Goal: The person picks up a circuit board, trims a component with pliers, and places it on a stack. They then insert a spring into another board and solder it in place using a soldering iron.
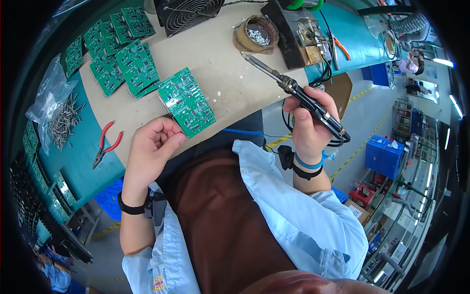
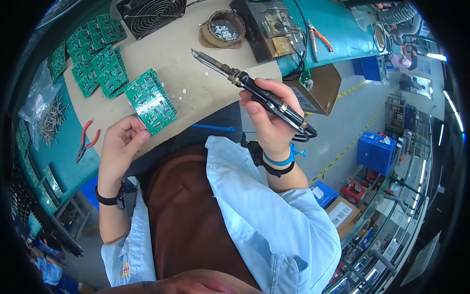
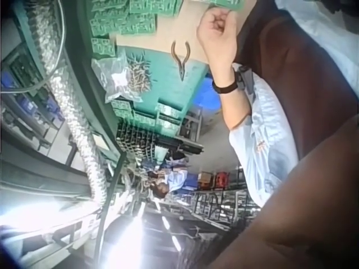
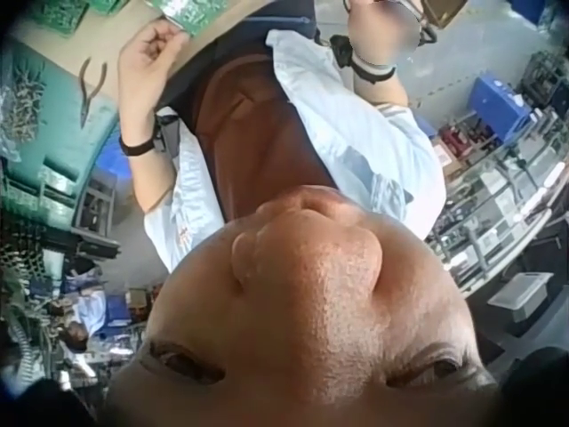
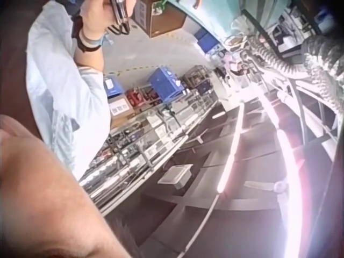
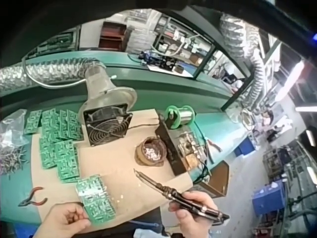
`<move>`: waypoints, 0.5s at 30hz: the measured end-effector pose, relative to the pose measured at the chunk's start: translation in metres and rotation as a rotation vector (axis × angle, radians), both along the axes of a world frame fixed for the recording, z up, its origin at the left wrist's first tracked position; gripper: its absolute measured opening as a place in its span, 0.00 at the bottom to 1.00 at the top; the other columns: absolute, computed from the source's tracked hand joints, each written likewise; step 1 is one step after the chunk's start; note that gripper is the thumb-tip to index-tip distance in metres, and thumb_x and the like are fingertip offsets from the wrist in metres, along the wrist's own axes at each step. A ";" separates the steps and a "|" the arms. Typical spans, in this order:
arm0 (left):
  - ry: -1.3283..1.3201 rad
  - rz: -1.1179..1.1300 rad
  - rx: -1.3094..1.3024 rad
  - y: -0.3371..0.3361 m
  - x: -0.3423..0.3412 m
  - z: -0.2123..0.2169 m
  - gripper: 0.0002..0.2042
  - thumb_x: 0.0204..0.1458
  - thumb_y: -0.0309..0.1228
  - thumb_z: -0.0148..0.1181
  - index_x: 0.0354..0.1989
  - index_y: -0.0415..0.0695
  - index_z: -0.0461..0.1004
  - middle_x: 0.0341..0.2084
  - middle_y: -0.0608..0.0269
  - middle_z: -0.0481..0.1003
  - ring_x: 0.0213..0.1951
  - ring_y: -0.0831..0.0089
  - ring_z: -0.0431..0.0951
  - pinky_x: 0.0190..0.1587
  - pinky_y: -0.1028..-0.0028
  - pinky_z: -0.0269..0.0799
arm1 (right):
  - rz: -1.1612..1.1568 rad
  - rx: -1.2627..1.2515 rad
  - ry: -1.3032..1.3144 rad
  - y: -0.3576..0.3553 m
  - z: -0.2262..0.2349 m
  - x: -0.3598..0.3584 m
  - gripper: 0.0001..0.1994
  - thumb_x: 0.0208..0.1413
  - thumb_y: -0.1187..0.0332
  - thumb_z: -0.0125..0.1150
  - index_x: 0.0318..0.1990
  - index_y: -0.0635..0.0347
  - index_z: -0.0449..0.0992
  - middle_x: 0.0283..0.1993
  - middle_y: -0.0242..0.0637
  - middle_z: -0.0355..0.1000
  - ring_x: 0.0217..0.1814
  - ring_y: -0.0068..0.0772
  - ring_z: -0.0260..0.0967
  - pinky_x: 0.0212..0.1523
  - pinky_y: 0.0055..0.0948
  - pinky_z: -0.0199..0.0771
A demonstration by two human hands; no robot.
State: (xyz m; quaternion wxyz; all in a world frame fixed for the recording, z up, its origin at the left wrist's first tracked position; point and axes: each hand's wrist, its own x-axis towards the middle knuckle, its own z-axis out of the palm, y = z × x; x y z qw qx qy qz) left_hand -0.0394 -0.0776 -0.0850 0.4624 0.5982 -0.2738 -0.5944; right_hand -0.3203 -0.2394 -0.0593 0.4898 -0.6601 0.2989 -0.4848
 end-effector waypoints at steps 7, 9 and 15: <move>-0.018 -0.003 -0.012 -0.001 0.000 -0.003 0.03 0.58 0.21 0.64 0.37 0.39 0.76 0.28 0.76 0.74 0.28 0.92 0.68 0.31 0.87 0.64 | -0.131 -0.015 0.033 -0.020 -0.006 0.005 0.24 0.60 0.66 0.70 0.59 0.70 0.70 0.43 0.49 0.80 0.40 0.36 0.80 0.44 0.33 0.82; -0.009 0.003 -0.012 -0.001 -0.001 -0.003 0.03 0.58 0.21 0.65 0.38 0.39 0.76 0.28 0.76 0.75 0.28 0.92 0.68 0.30 0.87 0.64 | -0.159 -0.011 0.044 -0.024 -0.007 0.004 0.24 0.60 0.66 0.70 0.59 0.70 0.70 0.43 0.49 0.80 0.39 0.35 0.80 0.43 0.32 0.81; -0.001 0.014 -0.018 0.000 -0.002 -0.004 0.03 0.58 0.21 0.65 0.38 0.39 0.76 0.28 0.76 0.75 0.27 0.92 0.68 0.30 0.87 0.64 | -0.075 0.101 -0.121 -0.029 -0.005 -0.006 0.24 0.65 0.60 0.64 0.61 0.68 0.70 0.45 0.47 0.79 0.40 0.33 0.76 0.41 0.29 0.76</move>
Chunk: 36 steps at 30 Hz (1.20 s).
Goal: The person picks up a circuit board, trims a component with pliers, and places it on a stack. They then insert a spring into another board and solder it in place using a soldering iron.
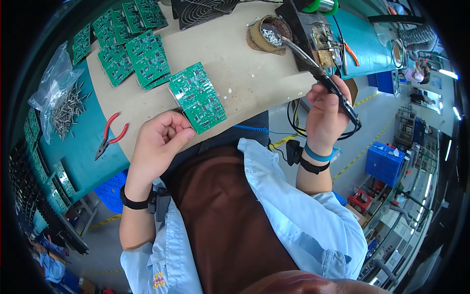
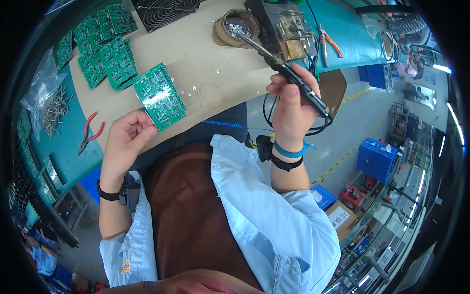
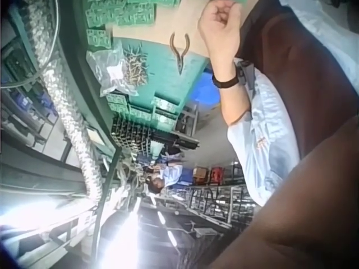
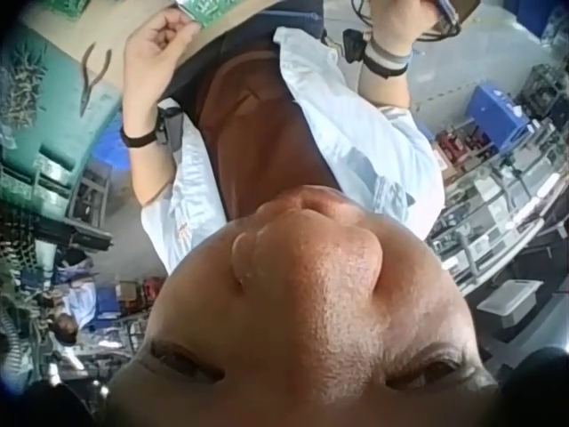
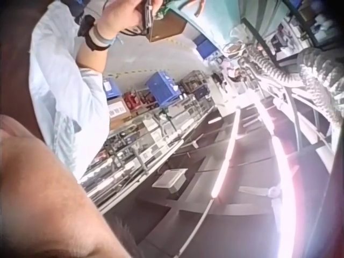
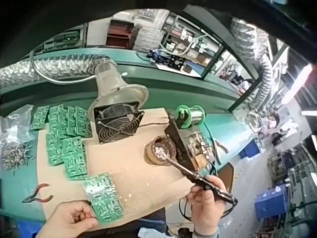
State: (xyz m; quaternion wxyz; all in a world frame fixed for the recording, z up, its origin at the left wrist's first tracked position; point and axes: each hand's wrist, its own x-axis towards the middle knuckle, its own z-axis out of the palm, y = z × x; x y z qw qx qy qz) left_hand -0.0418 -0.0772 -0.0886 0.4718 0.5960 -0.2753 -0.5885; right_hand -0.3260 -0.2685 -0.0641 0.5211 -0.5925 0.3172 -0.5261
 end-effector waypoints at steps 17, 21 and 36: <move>-0.013 -0.003 -0.001 0.004 0.002 0.002 0.04 0.59 0.21 0.64 0.40 0.39 0.77 0.30 0.76 0.75 0.29 0.92 0.68 0.31 0.87 0.64 | -0.075 -0.124 0.079 -0.001 -0.019 0.005 0.21 0.66 0.64 0.62 0.63 0.62 0.71 0.47 0.43 0.78 0.44 0.32 0.76 0.43 0.29 0.75; -0.058 0.032 0.010 0.011 0.003 0.011 0.05 0.59 0.22 0.64 0.42 0.39 0.77 0.31 0.75 0.75 0.30 0.92 0.69 0.33 0.87 0.65 | -0.113 -0.302 0.555 -0.008 -0.041 0.008 0.18 0.65 0.70 0.63 0.60 0.65 0.71 0.48 0.47 0.77 0.44 0.33 0.77 0.43 0.30 0.77; -0.043 0.111 -0.220 -0.030 -0.001 0.081 0.07 0.63 0.30 0.62 0.44 0.40 0.78 0.32 0.75 0.76 0.28 0.89 0.69 0.29 0.84 0.63 | 0.325 -0.742 0.111 0.046 0.012 0.029 0.17 0.49 0.77 0.73 0.47 0.54 0.78 0.42 0.44 0.75 0.39 0.47 0.77 0.36 0.37 0.78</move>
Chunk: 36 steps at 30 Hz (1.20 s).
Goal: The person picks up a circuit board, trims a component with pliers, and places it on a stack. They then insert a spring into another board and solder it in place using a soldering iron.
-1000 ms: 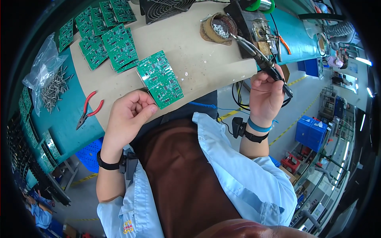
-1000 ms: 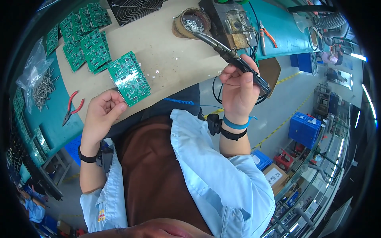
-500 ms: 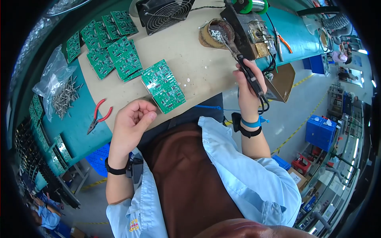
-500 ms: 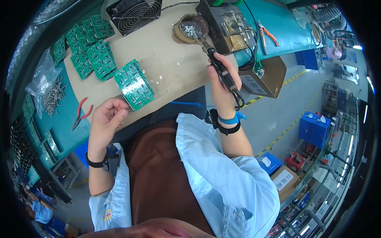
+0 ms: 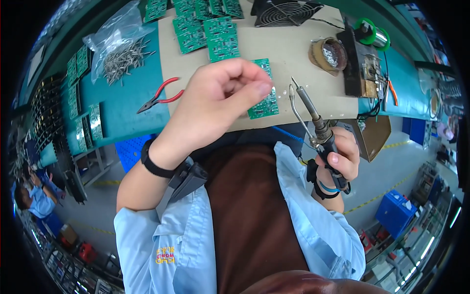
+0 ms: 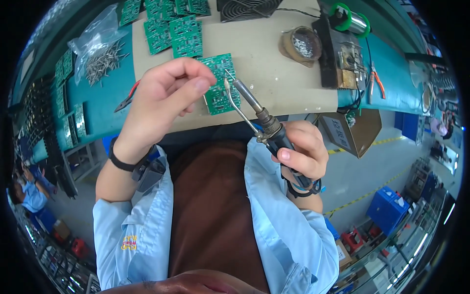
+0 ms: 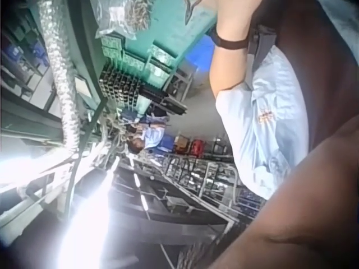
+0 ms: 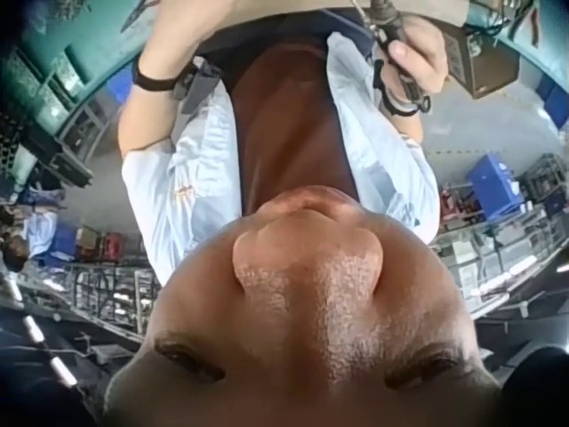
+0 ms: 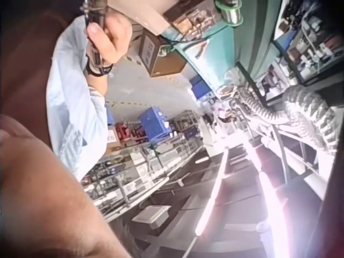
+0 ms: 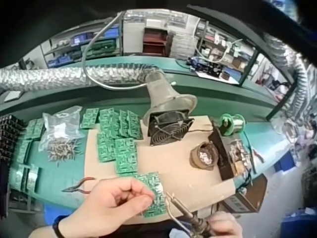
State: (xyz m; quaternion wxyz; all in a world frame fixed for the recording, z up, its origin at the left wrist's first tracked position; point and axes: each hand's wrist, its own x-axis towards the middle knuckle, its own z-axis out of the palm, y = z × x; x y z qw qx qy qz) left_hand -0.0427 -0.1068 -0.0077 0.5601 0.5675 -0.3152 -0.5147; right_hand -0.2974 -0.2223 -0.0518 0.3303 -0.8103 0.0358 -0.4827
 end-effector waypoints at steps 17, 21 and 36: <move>0.188 0.067 -0.022 0.001 -0.005 -0.001 0.05 0.61 0.29 0.63 0.41 0.42 0.78 0.26 0.76 0.72 0.25 0.88 0.66 0.25 0.83 0.57 | 0.036 -0.215 0.111 0.000 0.000 0.006 0.14 0.49 0.76 0.72 0.44 0.52 0.80 0.41 0.42 0.76 0.39 0.45 0.77 0.33 0.35 0.78; 0.342 0.162 -0.022 0.003 -0.016 -0.007 0.05 0.62 0.31 0.61 0.38 0.43 0.76 0.25 0.75 0.70 0.25 0.87 0.65 0.24 0.82 0.56 | 0.023 -0.273 0.129 -0.001 0.000 0.006 0.15 0.49 0.75 0.73 0.44 0.52 0.80 0.42 0.42 0.76 0.39 0.45 0.77 0.34 0.35 0.78; -0.518 0.373 0.030 0.052 0.058 -0.022 0.10 0.59 0.29 0.63 0.47 0.43 0.75 0.28 0.66 0.72 0.28 0.75 0.73 0.29 0.76 0.68 | -0.116 -0.070 0.078 0.002 -0.007 -0.002 0.22 0.48 0.72 0.77 0.51 0.55 0.74 0.44 0.46 0.75 0.40 0.50 0.77 0.40 0.40 0.80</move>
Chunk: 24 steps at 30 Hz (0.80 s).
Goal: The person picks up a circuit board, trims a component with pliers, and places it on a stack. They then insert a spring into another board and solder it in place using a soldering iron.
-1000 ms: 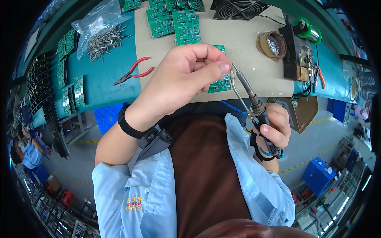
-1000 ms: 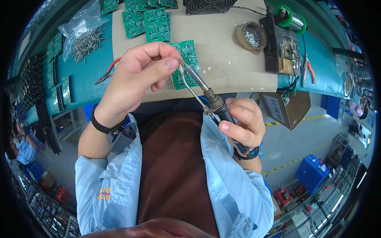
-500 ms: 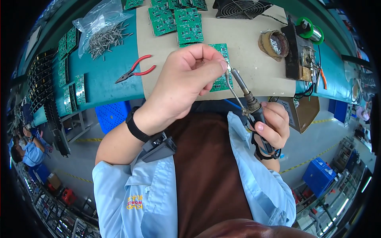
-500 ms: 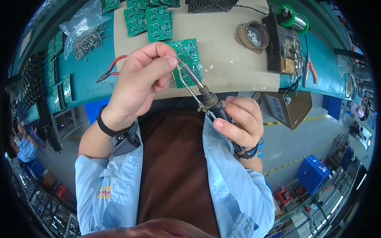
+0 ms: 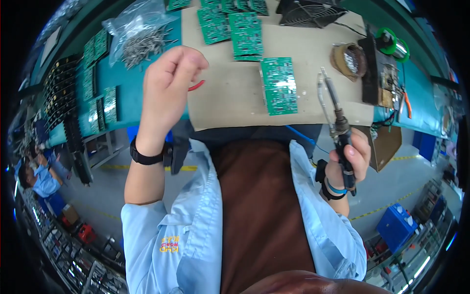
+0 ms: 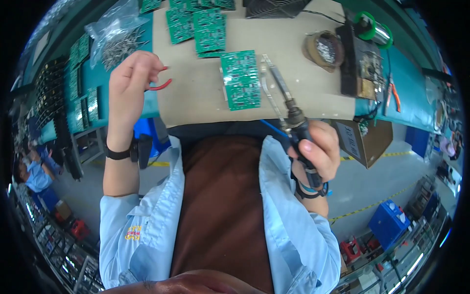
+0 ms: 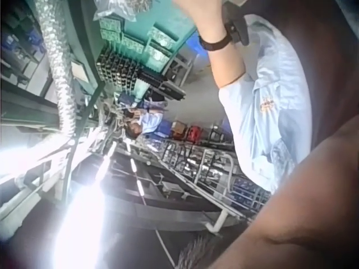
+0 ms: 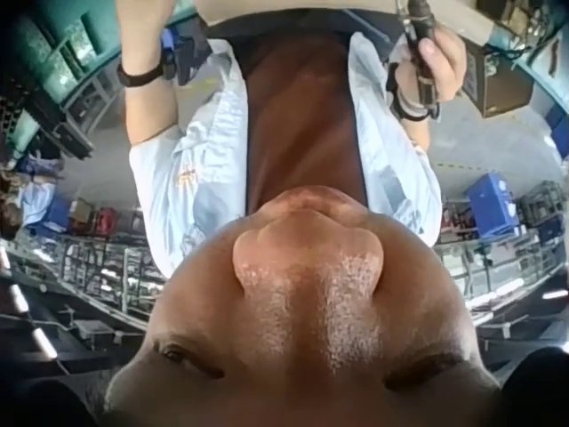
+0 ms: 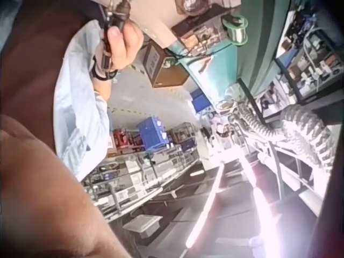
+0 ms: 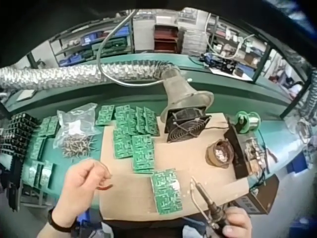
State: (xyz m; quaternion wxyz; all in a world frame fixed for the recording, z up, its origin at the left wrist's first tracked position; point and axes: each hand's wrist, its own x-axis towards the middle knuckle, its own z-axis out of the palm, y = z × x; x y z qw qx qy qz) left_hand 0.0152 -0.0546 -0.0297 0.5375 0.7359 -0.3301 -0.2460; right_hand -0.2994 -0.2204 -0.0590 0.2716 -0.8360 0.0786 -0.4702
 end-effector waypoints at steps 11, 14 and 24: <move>-0.988 -0.154 0.505 0.041 0.014 -0.019 0.19 0.53 0.26 0.66 0.55 0.44 0.74 0.40 0.57 0.74 0.40 0.58 0.77 0.42 0.63 0.76 | -0.060 -0.016 0.079 -0.003 -0.011 0.002 0.19 0.62 0.64 0.68 0.55 0.60 0.72 0.49 0.53 0.74 0.43 0.44 0.76 0.42 0.34 0.78; -0.971 -0.114 0.469 0.043 0.018 -0.017 0.18 0.54 0.24 0.64 0.54 0.43 0.74 0.39 0.56 0.74 0.40 0.57 0.77 0.41 0.62 0.76 | -0.089 -0.050 0.110 -0.001 -0.012 0.004 0.19 0.62 0.63 0.68 0.56 0.60 0.71 0.49 0.53 0.74 0.43 0.43 0.77 0.43 0.33 0.79; -0.164 0.041 0.160 0.057 0.022 0.004 0.05 0.65 0.26 0.54 0.46 0.40 0.70 0.38 0.52 0.81 0.36 0.60 0.83 0.37 0.68 0.77 | -0.114 0.113 0.017 -0.001 -0.021 0.002 0.20 0.56 0.62 0.74 0.51 0.61 0.75 0.44 0.51 0.78 0.42 0.44 0.78 0.43 0.34 0.78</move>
